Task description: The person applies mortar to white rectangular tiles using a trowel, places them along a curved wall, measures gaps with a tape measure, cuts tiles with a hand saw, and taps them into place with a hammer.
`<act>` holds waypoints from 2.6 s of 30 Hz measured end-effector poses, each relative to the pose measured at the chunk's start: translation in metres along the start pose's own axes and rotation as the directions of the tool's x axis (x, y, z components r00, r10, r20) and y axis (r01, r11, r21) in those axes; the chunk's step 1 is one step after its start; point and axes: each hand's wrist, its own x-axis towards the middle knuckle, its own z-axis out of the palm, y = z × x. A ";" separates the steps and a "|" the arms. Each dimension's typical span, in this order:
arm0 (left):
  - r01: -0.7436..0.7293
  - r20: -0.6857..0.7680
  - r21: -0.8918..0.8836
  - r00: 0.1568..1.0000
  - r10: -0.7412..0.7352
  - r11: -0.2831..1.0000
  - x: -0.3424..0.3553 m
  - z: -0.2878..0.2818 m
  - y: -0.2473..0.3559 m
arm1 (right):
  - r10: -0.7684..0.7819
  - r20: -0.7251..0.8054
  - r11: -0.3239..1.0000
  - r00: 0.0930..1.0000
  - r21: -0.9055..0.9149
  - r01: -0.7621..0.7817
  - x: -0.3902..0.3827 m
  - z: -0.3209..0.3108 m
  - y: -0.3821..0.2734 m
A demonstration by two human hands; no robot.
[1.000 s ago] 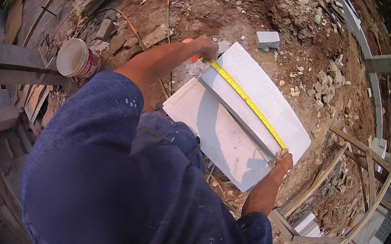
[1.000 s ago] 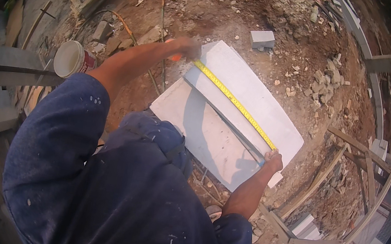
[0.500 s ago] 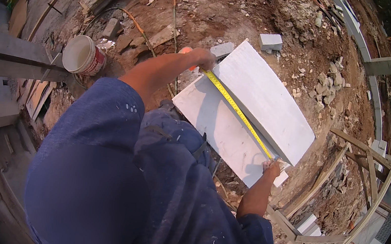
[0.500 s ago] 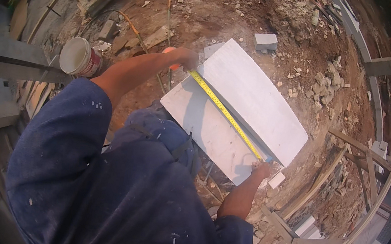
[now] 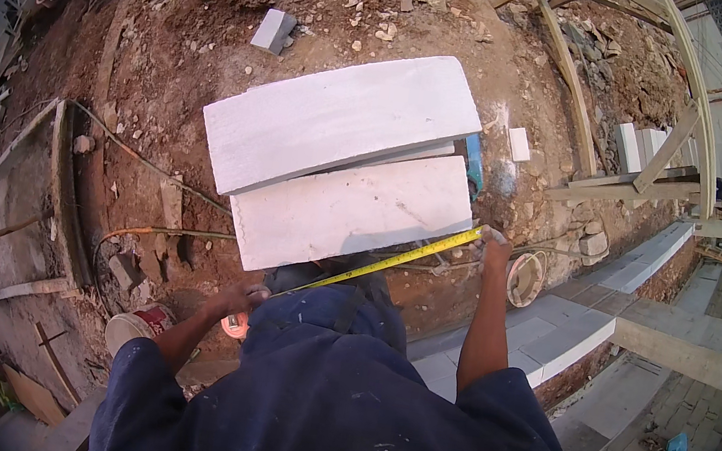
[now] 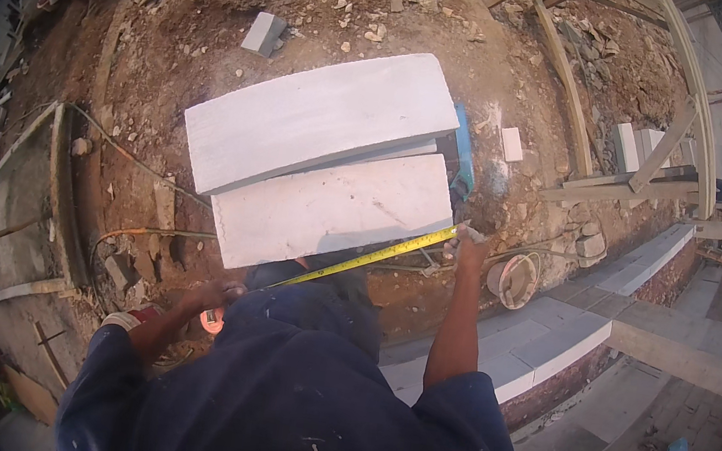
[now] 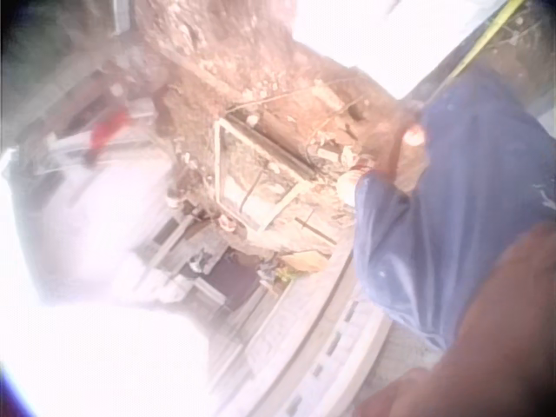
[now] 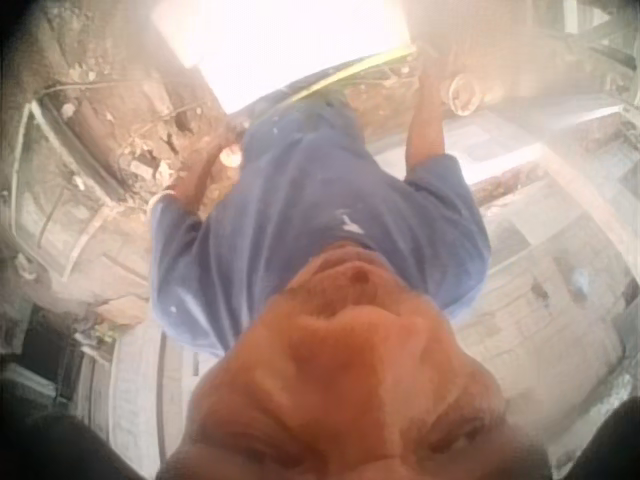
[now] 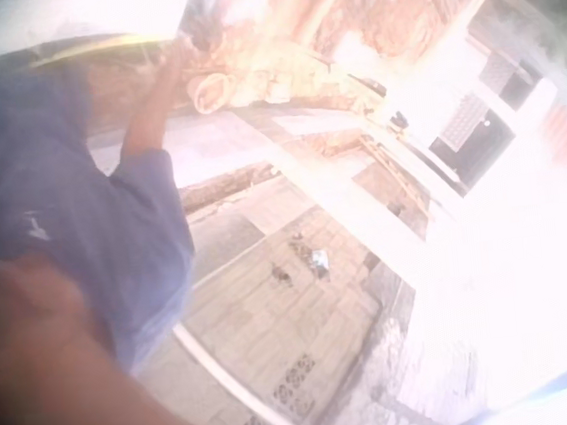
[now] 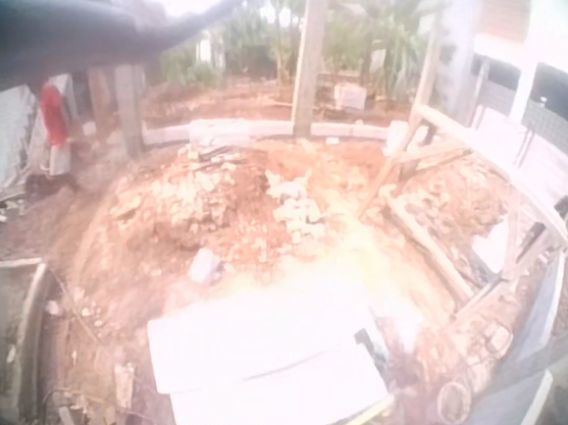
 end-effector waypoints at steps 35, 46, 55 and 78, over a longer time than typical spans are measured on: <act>0.006 -0.301 0.549 0.934 0.191 0.836 0.161 0.095 0.288 | -0.144 0.797 0.857 0.587 -0.196 0.476 -0.036 0.067 0.003; 0.205 -0.326 0.834 0.933 0.156 0.512 0.130 -0.003 0.164 | 0.273 0.176 0.913 0.946 -0.356 -0.198 0.142 -0.120 0.115; 0.249 -0.395 0.798 0.904 0.164 0.550 0.081 -0.042 0.085 | 0.148 0.395 0.980 0.907 -0.185 -0.079 0.221 0.044 0.009; -0.081 -0.842 -0.530 0.169 -0.513 0.844 0.120 -0.202 0.107 | 0.111 0.769 0.992 0.629 -0.051 -0.112 0.215 0.176 -0.136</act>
